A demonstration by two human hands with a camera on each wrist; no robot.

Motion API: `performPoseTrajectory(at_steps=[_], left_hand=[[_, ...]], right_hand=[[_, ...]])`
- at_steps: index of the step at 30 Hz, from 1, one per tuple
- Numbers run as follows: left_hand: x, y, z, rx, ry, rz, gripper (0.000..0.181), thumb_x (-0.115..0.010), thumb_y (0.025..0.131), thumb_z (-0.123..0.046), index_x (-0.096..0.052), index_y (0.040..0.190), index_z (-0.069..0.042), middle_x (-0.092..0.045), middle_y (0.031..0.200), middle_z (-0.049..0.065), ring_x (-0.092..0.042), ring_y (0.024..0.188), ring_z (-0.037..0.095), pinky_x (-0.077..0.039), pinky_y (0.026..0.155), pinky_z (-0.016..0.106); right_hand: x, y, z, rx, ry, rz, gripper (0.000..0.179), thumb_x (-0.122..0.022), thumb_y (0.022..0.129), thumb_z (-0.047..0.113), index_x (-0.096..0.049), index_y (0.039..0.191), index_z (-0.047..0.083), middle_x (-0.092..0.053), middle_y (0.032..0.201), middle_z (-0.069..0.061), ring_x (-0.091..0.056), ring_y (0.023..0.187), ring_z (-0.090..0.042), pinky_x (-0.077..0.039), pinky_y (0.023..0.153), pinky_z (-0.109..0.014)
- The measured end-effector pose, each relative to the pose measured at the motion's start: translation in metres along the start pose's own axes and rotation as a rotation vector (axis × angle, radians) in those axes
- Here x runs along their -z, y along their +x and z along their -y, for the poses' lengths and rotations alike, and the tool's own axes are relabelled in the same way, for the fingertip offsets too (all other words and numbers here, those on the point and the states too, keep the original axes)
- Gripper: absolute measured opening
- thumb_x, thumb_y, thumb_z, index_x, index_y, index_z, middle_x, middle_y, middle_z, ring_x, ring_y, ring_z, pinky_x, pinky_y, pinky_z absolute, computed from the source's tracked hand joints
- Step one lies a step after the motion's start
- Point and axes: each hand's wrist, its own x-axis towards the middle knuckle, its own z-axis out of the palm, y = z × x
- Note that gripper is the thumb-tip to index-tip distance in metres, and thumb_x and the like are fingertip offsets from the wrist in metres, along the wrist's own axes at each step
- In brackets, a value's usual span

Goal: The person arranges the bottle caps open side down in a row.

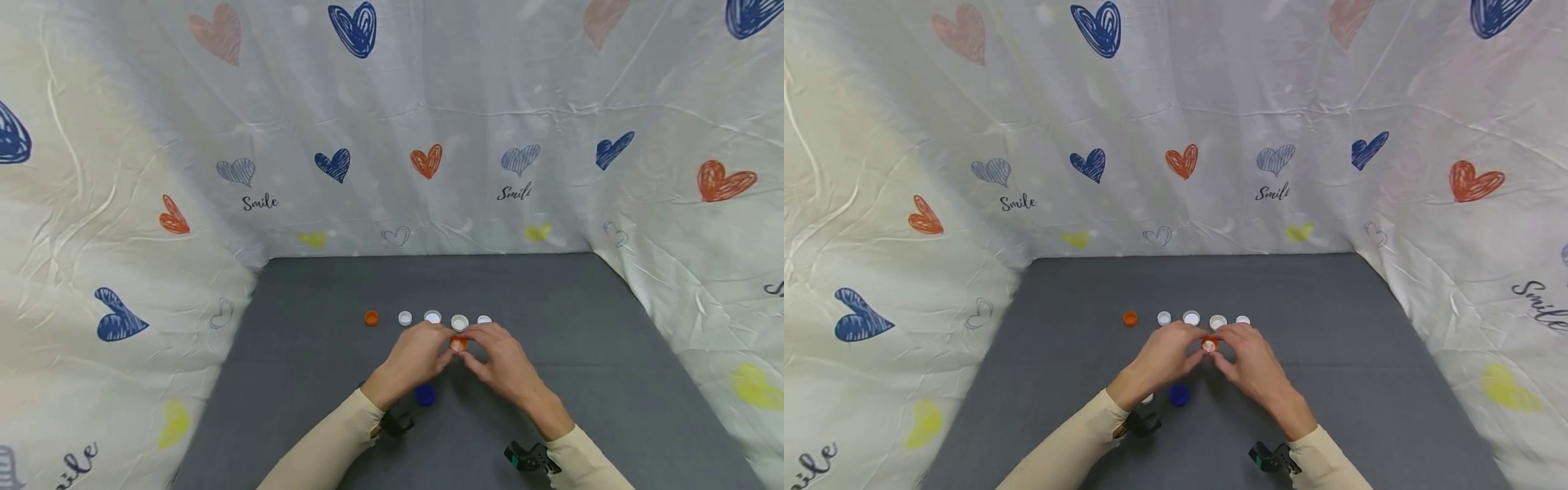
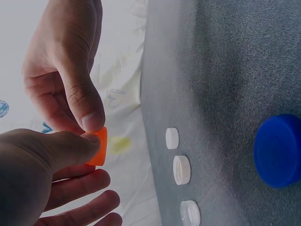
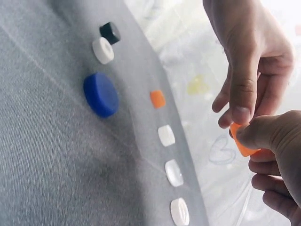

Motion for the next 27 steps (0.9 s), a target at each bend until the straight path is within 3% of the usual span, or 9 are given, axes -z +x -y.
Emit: performPoseTrajectory(at_steps=[13,20,27], left_hand=[[0.012,-0.018,0.008,0.002,-0.02,-0.089,0.021,-0.077,0.088,-0.033,-0.075,0.105,-0.021,-0.073,0.092,-0.01,-0.064,0.08,0.012,-0.054,0.069,0.03],[0.01,-0.028,0.01,0.014,-0.037,-0.068,0.02,-0.078,0.088,-0.033,-0.075,0.105,-0.022,-0.073,0.095,-0.01,-0.066,0.085,0.011,-0.056,0.072,0.031],[0.012,-0.033,0.014,-0.019,-0.044,-0.066,0.024,-0.077,0.089,-0.033,-0.074,0.109,-0.021,-0.074,0.101,-0.009,-0.067,0.092,0.011,-0.056,0.078,0.03]], right_hand=[[-0.006,0.007,0.014,0.045,0.032,-0.025,0.036,-0.085,0.079,0.021,-0.074,0.112,0.01,-0.07,0.116,-0.005,-0.064,0.109,-0.022,-0.053,0.092,-0.045],[-0.013,0.002,0.015,0.053,0.038,-0.012,0.034,-0.084,0.08,0.021,-0.074,0.111,0.01,-0.07,0.115,-0.004,-0.064,0.111,-0.022,-0.053,0.092,-0.046],[-0.016,0.002,0.016,0.047,0.037,-0.014,0.034,-0.086,0.079,0.023,-0.074,0.11,0.012,-0.07,0.113,-0.001,-0.064,0.11,-0.02,-0.054,0.092,-0.044]])
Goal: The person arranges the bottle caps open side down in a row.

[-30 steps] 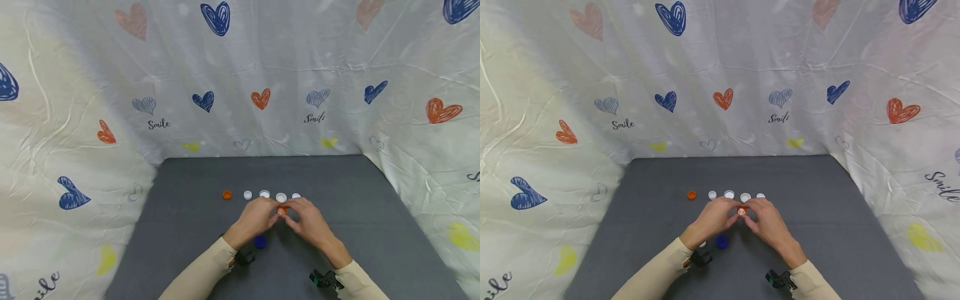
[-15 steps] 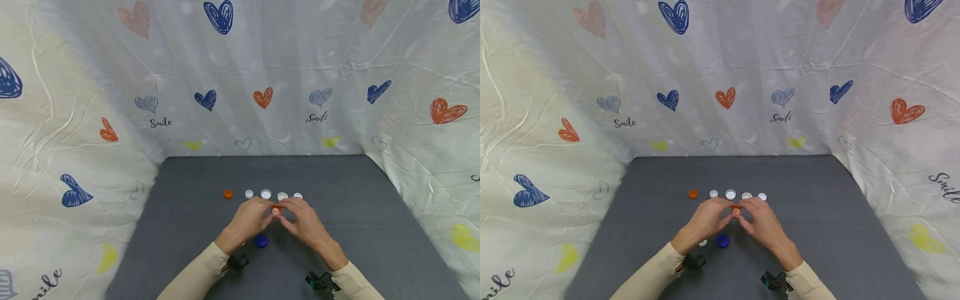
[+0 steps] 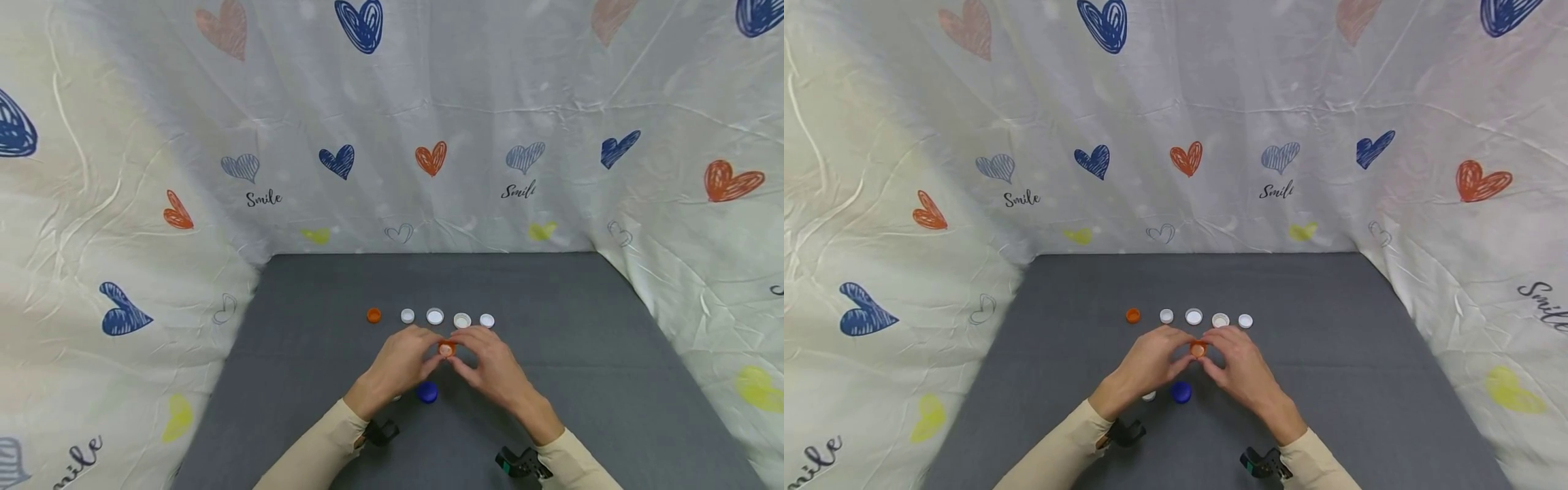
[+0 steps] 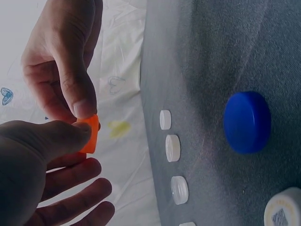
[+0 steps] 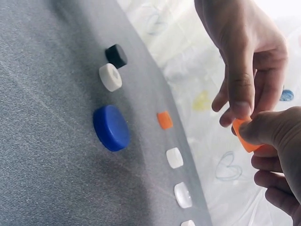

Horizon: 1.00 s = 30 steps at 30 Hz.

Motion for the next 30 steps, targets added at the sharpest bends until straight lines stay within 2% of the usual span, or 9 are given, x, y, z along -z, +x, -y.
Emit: performPoseTrajectory(at_steps=[9,16,21,26,30], left_hand=[[0.0,-0.004,0.004,-0.056,0.039,-0.085,0.038,-0.082,0.083,-0.02,-0.071,0.119,-0.017,-0.072,0.11,-0.006,-0.067,0.101,0.011,-0.055,0.088,0.028],[-0.006,-0.006,0.005,-0.1,-0.005,-0.167,0.035,-0.084,0.08,-0.015,-0.074,0.114,-0.016,-0.073,0.105,-0.005,-0.067,0.097,0.011,-0.055,0.086,0.027],[-0.009,-0.005,0.008,-0.128,-0.034,-0.212,0.029,-0.084,0.083,-0.022,-0.075,0.11,-0.016,-0.073,0.102,-0.006,-0.067,0.096,0.01,-0.055,0.085,0.027],[-0.01,-0.006,0.009,-0.132,-0.05,-0.216,0.024,-0.08,0.087,-0.025,-0.076,0.109,-0.018,-0.075,0.101,-0.006,-0.067,0.093,0.01,-0.055,0.083,0.028],[-0.009,-0.006,0.008,-0.087,-0.078,-0.18,0.022,-0.076,0.091,-0.027,-0.076,0.109,-0.016,-0.075,0.1,-0.006,-0.067,0.092,0.01,-0.056,0.081,0.028]], right_hand=[[0.004,0.002,0.001,-0.015,-0.018,-0.003,0.032,-0.084,0.081,0.026,-0.074,0.108,0.013,-0.071,0.112,-0.001,-0.064,0.109,-0.019,-0.054,0.091,-0.044],[0.01,0.003,0.002,-0.041,0.009,0.008,0.03,-0.082,0.083,0.025,-0.074,0.109,0.014,-0.07,0.115,0.0,-0.064,0.109,-0.017,-0.054,0.091,-0.042],[0.012,0.003,0.003,-0.046,0.052,0.02,0.027,-0.079,0.086,0.024,-0.074,0.111,0.013,-0.071,0.115,0.0,-0.065,0.108,-0.017,-0.055,0.09,-0.041],[0.014,0.001,0.002,-0.067,0.095,0.027,0.023,-0.075,0.09,0.024,-0.074,0.111,0.015,-0.07,0.116,0.001,-0.064,0.11,-0.015,-0.054,0.091,-0.04],[0.015,0.002,0.0,-0.059,0.097,0.006,0.024,-0.076,0.09,0.024,-0.073,0.113,0.017,-0.07,0.116,0.002,-0.063,0.111,-0.014,-0.052,0.093,-0.04]])
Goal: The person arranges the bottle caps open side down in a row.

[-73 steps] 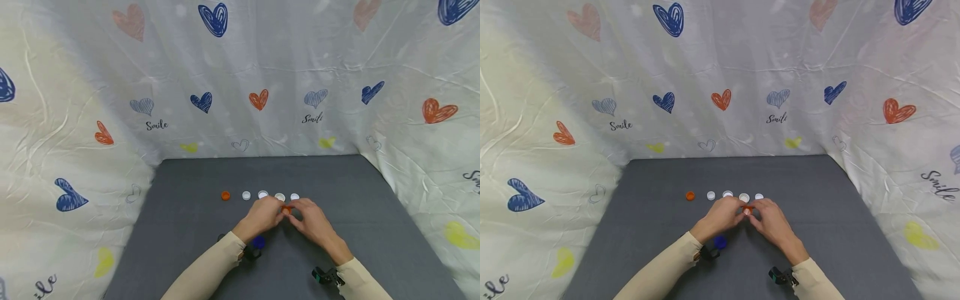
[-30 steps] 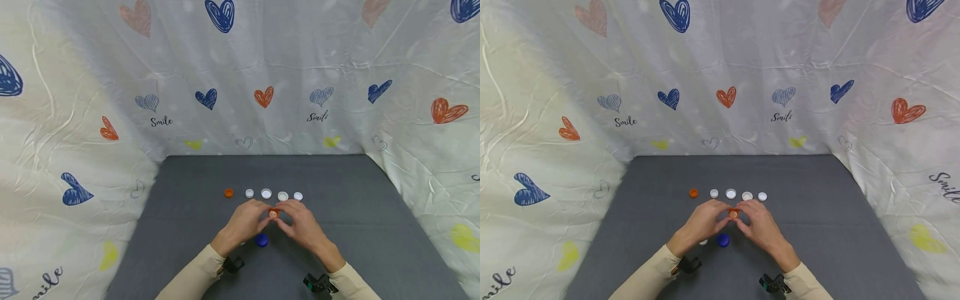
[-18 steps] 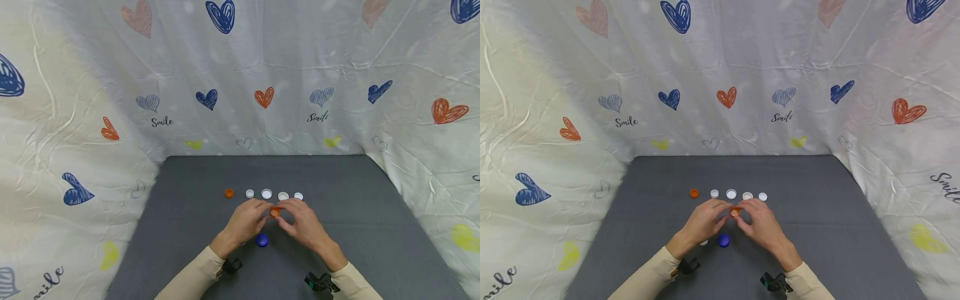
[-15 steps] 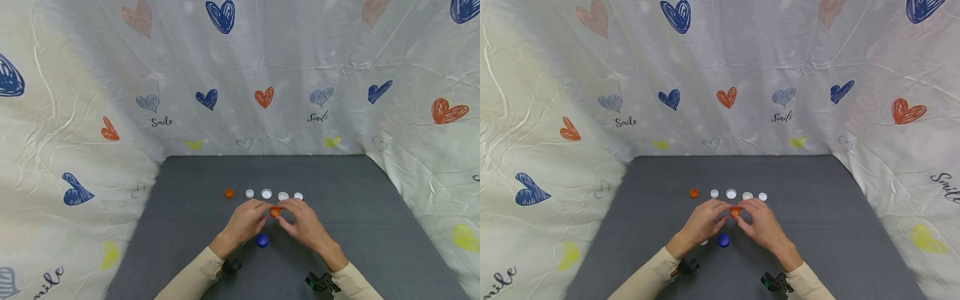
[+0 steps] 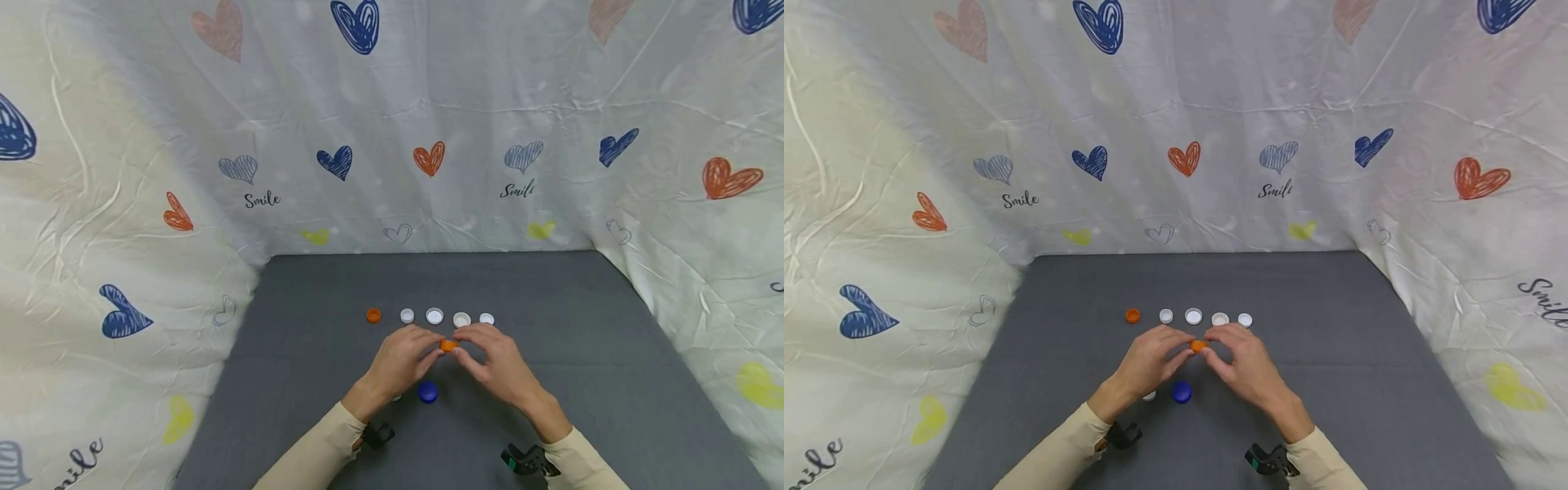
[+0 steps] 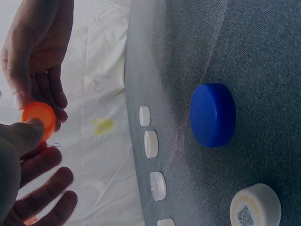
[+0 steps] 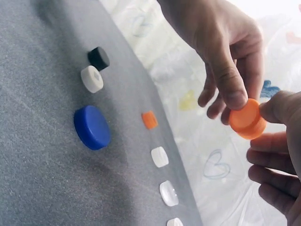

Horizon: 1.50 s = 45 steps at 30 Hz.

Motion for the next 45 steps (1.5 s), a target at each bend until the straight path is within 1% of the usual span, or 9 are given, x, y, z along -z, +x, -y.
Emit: performPoseTrajectory(at_steps=[7,11,18,23,28,31,34,38,45], left_hand=[[0.0,-0.001,0.001,0.174,-0.063,0.08,0.02,-0.074,0.092,-0.031,-0.077,0.106,-0.017,-0.076,0.097,-0.006,-0.068,0.087,0.008,-0.056,0.075,0.026],[-0.001,0.0,0.002,0.266,-0.17,0.128,0.019,-0.072,0.093,-0.033,-0.078,0.103,-0.018,-0.075,0.093,-0.007,-0.069,0.082,0.006,-0.055,0.072,0.021],[-0.001,0.003,0.001,0.371,-0.457,0.2,0.015,-0.07,0.094,-0.029,-0.078,0.096,-0.017,-0.074,0.082,-0.01,-0.066,0.069,-0.002,-0.053,0.064,0.013],[0.001,0.004,0.001,0.413,-0.514,0.239,0.019,-0.068,0.095,-0.03,-0.078,0.099,-0.015,-0.075,0.085,-0.008,-0.068,0.07,0.001,-0.053,0.064,0.012],[0.002,0.003,0.0,0.382,-0.489,0.185,0.024,-0.067,0.095,-0.029,-0.076,0.111,-0.012,-0.077,0.096,-0.002,-0.07,0.079,0.004,-0.058,0.068,0.022],[0.004,0.003,-0.001,0.315,-0.402,0.136,0.026,-0.07,0.092,-0.025,-0.075,0.115,-0.012,-0.076,0.105,0.001,-0.071,0.084,0.009,-0.059,0.071,0.026],[0.005,0.004,-0.003,0.223,-0.294,0.112,0.028,-0.075,0.089,-0.023,-0.074,0.115,-0.014,-0.075,0.108,-0.001,-0.071,0.085,0.012,-0.056,0.072,0.022],[0.002,0.007,-0.007,0.138,-0.204,0.1,0.029,-0.079,0.087,-0.025,-0.075,0.114,-0.015,-0.075,0.105,-0.003,-0.07,0.087,0.011,-0.055,0.076,0.022],[-0.008,0.012,-0.016,0.081,-0.063,0.147,0.026,-0.079,0.088,-0.03,-0.075,0.112,-0.02,-0.075,0.102,-0.009,-0.068,0.091,0.007,-0.056,0.078,0.025]], right_hand=[[0.002,0.001,-0.002,0.074,-0.043,-0.031,0.038,-0.085,0.08,0.017,-0.073,0.115,0.013,-0.07,0.117,-0.002,-0.063,0.111,-0.02,-0.05,0.096,-0.041],[0.0,-0.001,-0.002,0.111,-0.069,-0.017,0.045,-0.087,0.076,0.013,-0.072,0.119,0.011,-0.069,0.121,-0.003,-0.062,0.115,-0.023,-0.048,0.099,-0.036],[-0.003,-0.002,0.001,0.15,-0.072,-0.002,0.051,-0.089,0.072,0.008,-0.072,0.12,0.011,-0.068,0.122,-0.003,-0.061,0.117,-0.023,-0.049,0.099,-0.041],[-0.003,-0.002,0.001,0.153,-0.08,-0.004,0.043,-0.087,0.076,0.014,-0.073,0.116,0.01,-0.07,0.119,-0.003,-0.062,0.114,-0.024,-0.05,0.098,-0.046],[-0.004,-0.003,0.0,0.143,-0.104,-0.007,0.039,-0.086,0.077,0.018,-0.074,0.114,0.01,-0.07,0.117,-0.003,-0.063,0.113,-0.023,-0.05,0.097,-0.047],[-0.004,-0.005,-0.001,0.127,-0.113,-0.022,0.038,-0.086,0.077,0.018,-0.074,0.112,0.009,-0.071,0.115,-0.003,-0.064,0.112,-0.023,-0.051,0.096,-0.047],[-0.003,-0.007,-0.002,0.117,-0.112,-0.03,0.037,-0.086,0.077,0.018,-0.074,0.111,0.009,-0.071,0.115,-0.004,-0.064,0.111,-0.024,-0.051,0.095,-0.048],[-0.001,-0.008,-0.003,0.121,-0.115,-0.021,0.037,-0.085,0.078,0.018,-0.074,0.111,0.009,-0.07,0.115,-0.004,-0.064,0.111,-0.024,-0.05,0.095,-0.049],[0.003,-0.015,-0.008,0.096,-0.127,0.009,0.035,-0.085,0.077,0.018,-0.074,0.109,0.01,-0.071,0.112,-0.002,-0.064,0.109,-0.022,-0.051,0.093,-0.046]])
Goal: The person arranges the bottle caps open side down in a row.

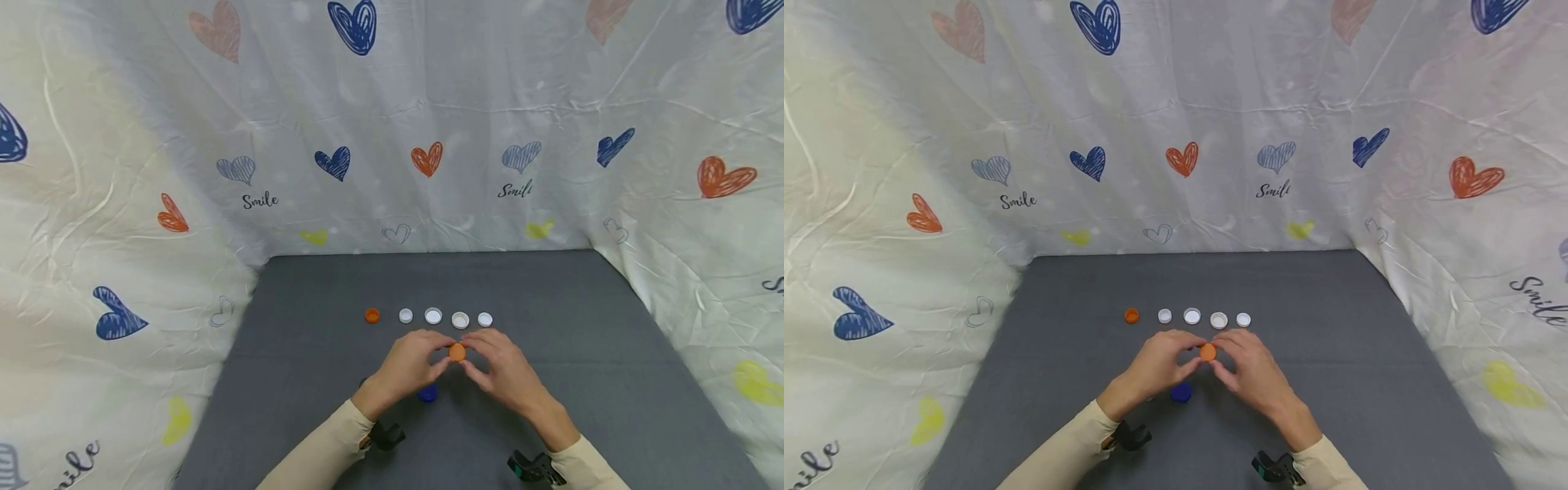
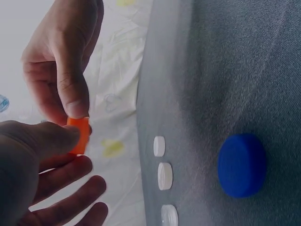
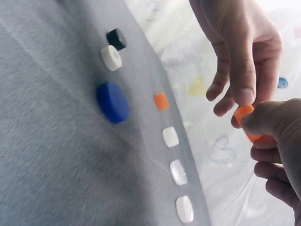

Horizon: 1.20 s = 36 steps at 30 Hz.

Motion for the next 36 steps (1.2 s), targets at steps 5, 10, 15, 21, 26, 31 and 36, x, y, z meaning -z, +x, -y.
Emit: performPoseTrajectory(at_steps=[5,10,15,21,26,31,36], left_hand=[[-0.012,0.0,-0.006,-0.043,0.097,0.07,0.025,-0.079,0.087,-0.033,-0.076,0.11,-0.022,-0.075,0.103,-0.011,-0.068,0.089,0.007,-0.056,0.076,0.026],[-0.027,-0.001,-0.008,-0.068,0.17,0.134,0.023,-0.078,0.086,-0.034,-0.077,0.108,-0.025,-0.074,0.099,-0.013,-0.067,0.085,0.008,-0.055,0.072,0.027],[-0.038,-0.001,-0.011,-0.076,0.23,0.201,0.018,-0.077,0.087,-0.035,-0.077,0.103,-0.028,-0.074,0.094,-0.014,-0.065,0.08,0.01,-0.053,0.067,0.03],[-0.047,-0.004,-0.017,-0.099,0.314,0.252,0.008,-0.075,0.088,-0.037,-0.077,0.091,-0.031,-0.071,0.082,-0.013,-0.063,0.073,0.012,-0.05,0.063,0.033],[-0.056,-0.008,-0.021,-0.092,0.353,0.271,0.01,-0.075,0.088,-0.039,-0.078,0.087,-0.03,-0.069,0.081,-0.011,-0.062,0.073,0.014,-0.047,0.063,0.031],[-0.062,-0.011,-0.022,-0.057,0.366,0.311,0.015,-0.071,0.092,-0.041,-0.079,0.094,-0.029,-0.069,0.093,-0.006,-0.059,0.08,0.015,-0.05,0.069,0.032],[-0.061,-0.013,-0.023,-0.034,0.365,0.315,0.015,-0.071,0.092,-0.042,-0.078,0.097,-0.029,-0.069,0.098,-0.006,-0.058,0.082,0.015,-0.051,0.071,0.032]], right_hand=[[-0.002,-0.015,-0.002,-0.039,-0.002,0.04,0.03,-0.084,0.079,0.02,-0.075,0.107,0.013,-0.071,0.11,0.002,-0.064,0.106,-0.017,-0.053,0.088,-0.043],[-0.008,-0.03,-0.003,-0.092,-0.009,0.058,0.028,-0.084,0.079,0.021,-0.075,0.104,0.014,-0.07,0.107,0.004,-0.064,0.104,-0.015,-0.054,0.086,-0.041],[-0.016,-0.041,-0.004,-0.125,-0.032,0.077,0.027,-0.084,0.078,0.022,-0.076,0.103,0.014,-0.071,0.107,0.005,-0.065,0.104,-0.015,-0.055,0.086,-0.04],[-0.027,-0.052,-0.006,-0.157,-0.067,0.115,0.027,-0.085,0.078,0.024,-0.077,0.101,0.015,-0.071,0.104,0.006,-0.065,0.102,-0.014,-0.054,0.086,-0.04],[-0.033,-0.058,-0.004,-0.172,-0.065,0.137,0.025,-0.086,0.076,0.022,-0.078,0.099,0.015,-0.071,0.103,0.005,-0.064,0.1,-0.014,-0.053,0.086,-0.04],[-0.037,-0.061,-0.003,-0.188,-0.046,0.162,0.025,-0.085,0.076,0.021,-0.078,0.099,0.013,-0.071,0.104,0.002,-0.064,0.1,-0.016,-0.053,0.086,-0.043],[-0.037,-0.061,-0.002,-0.218,-0.049,0.188,0.028,-0.085,0.078,0.024,-0.078,0.102,0.012,-0.071,0.107,0.001,-0.065,0.103,-0.018,-0.053,0.087,-0.044]])
